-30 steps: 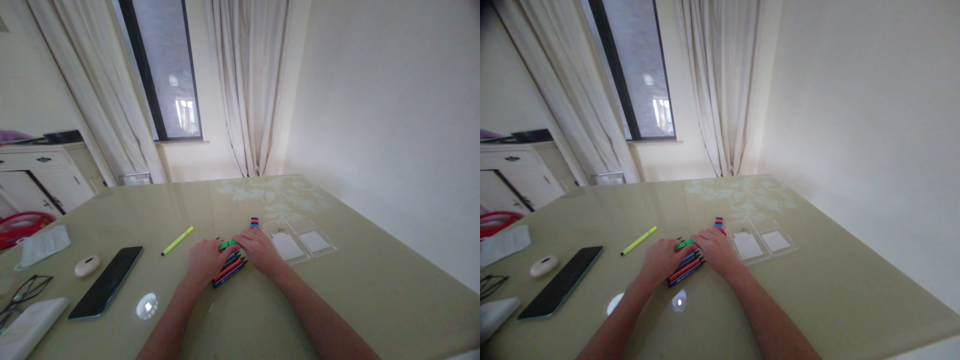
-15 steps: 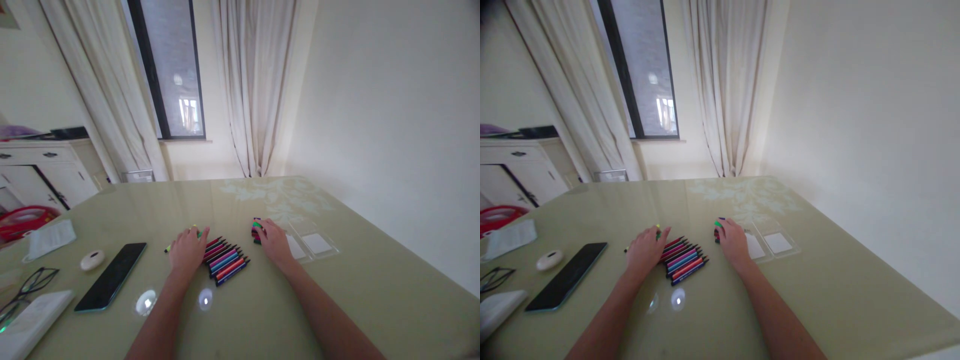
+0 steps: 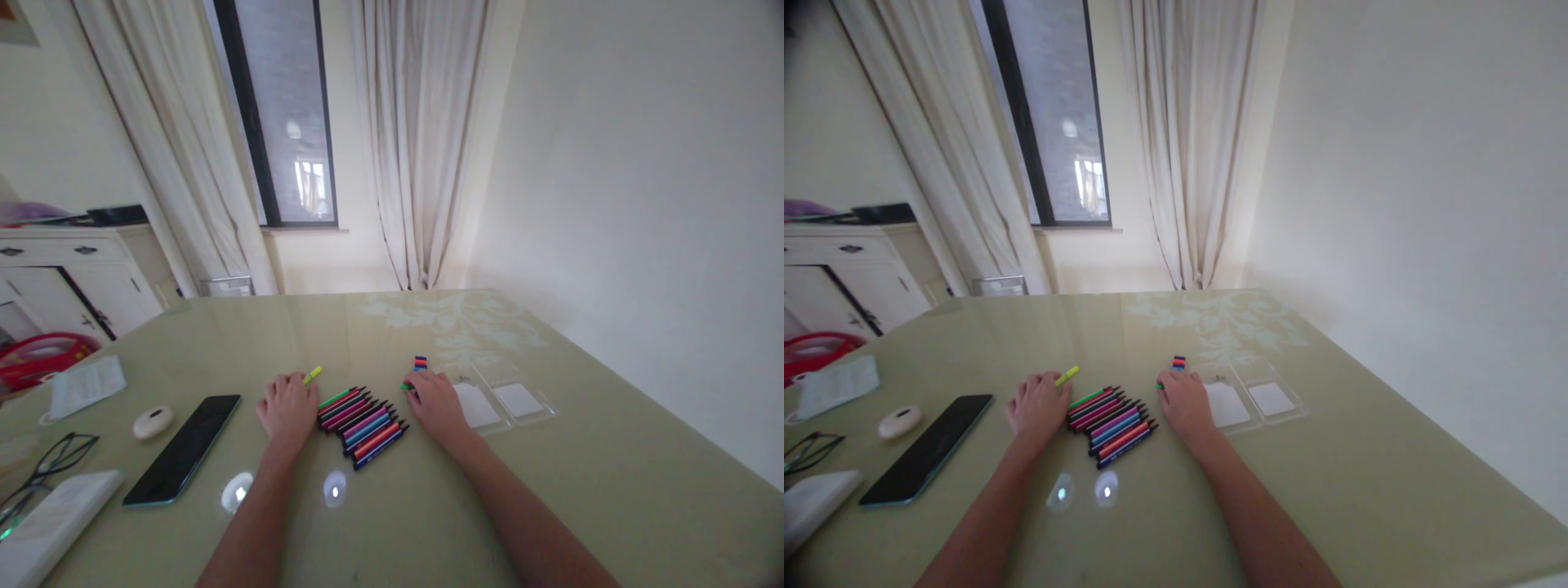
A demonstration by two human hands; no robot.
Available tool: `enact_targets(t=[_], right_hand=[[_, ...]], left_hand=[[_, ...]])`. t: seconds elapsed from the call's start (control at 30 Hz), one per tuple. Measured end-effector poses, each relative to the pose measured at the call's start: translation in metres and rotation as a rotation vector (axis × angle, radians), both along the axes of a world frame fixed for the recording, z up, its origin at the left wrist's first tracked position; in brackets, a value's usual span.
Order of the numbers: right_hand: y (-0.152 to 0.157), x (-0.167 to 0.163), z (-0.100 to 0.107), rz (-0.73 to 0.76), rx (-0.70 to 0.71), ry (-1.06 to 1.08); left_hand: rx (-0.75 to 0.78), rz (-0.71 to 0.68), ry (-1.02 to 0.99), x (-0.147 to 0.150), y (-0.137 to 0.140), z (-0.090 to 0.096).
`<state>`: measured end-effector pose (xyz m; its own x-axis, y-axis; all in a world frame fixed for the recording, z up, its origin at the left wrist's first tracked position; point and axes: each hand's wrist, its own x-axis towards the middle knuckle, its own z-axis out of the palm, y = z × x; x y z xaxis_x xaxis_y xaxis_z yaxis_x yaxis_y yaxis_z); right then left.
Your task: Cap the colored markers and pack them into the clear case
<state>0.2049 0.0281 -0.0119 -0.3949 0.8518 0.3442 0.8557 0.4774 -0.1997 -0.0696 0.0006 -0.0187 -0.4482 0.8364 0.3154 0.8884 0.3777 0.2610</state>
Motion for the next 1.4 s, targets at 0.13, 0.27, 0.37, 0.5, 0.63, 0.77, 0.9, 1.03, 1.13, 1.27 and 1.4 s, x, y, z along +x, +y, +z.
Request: enact_targets(t=[0.13,0.27,0.37,0.5,0.63,0.77,0.9,1.03,1.13,1.27,1.4], right_hand=[[0.0,0.0,0.002,-0.029,0.002,-0.072],[-0.005,-0.003,0.004,0.014,0.065,-0.017],[-0.01,-0.008,0.005,0.127,0.165,0.047],[-0.015,-0.01,0.008,0.223,0.242,0.002],[-0.019,-0.008,0.012,0.287,0.269,-0.058],[-0.02,-0.007,0.013,0.305,0.268,-0.072],[-0.02,-0.005,0.015,0.307,0.278,-0.044],[-0.019,-0.002,0.015,0.315,0.262,-0.013],[-0.018,-0.003,0.014,0.316,0.242,0.023],[-0.018,-0.006,0.014,0.264,0.192,0.079],[-0.009,0.004,0.019,0.098,0.11,0.14]], left_hand=[[-0.006,-0.074,-0.015,-0.003,0.001,0.002],[0.034,-0.263,-0.045,0.02,0.003,0.012],[0.102,-0.631,-0.044,0.047,-0.003,0.016],[0.111,-0.826,0.113,0.07,-0.014,0.017],[0.023,-0.82,0.153,0.072,-0.016,0.016],[-0.042,-0.815,0.127,0.073,-0.018,0.019],[-0.071,-0.783,0.102,0.075,-0.02,0.024],[-0.11,-0.76,0.1,0.075,-0.02,0.027],[-0.147,-0.722,0.089,0.076,-0.02,0.028],[-0.079,-0.671,0.046,0.074,-0.02,0.026],[0.02,-0.507,0.114,0.053,-0.012,0.021]])
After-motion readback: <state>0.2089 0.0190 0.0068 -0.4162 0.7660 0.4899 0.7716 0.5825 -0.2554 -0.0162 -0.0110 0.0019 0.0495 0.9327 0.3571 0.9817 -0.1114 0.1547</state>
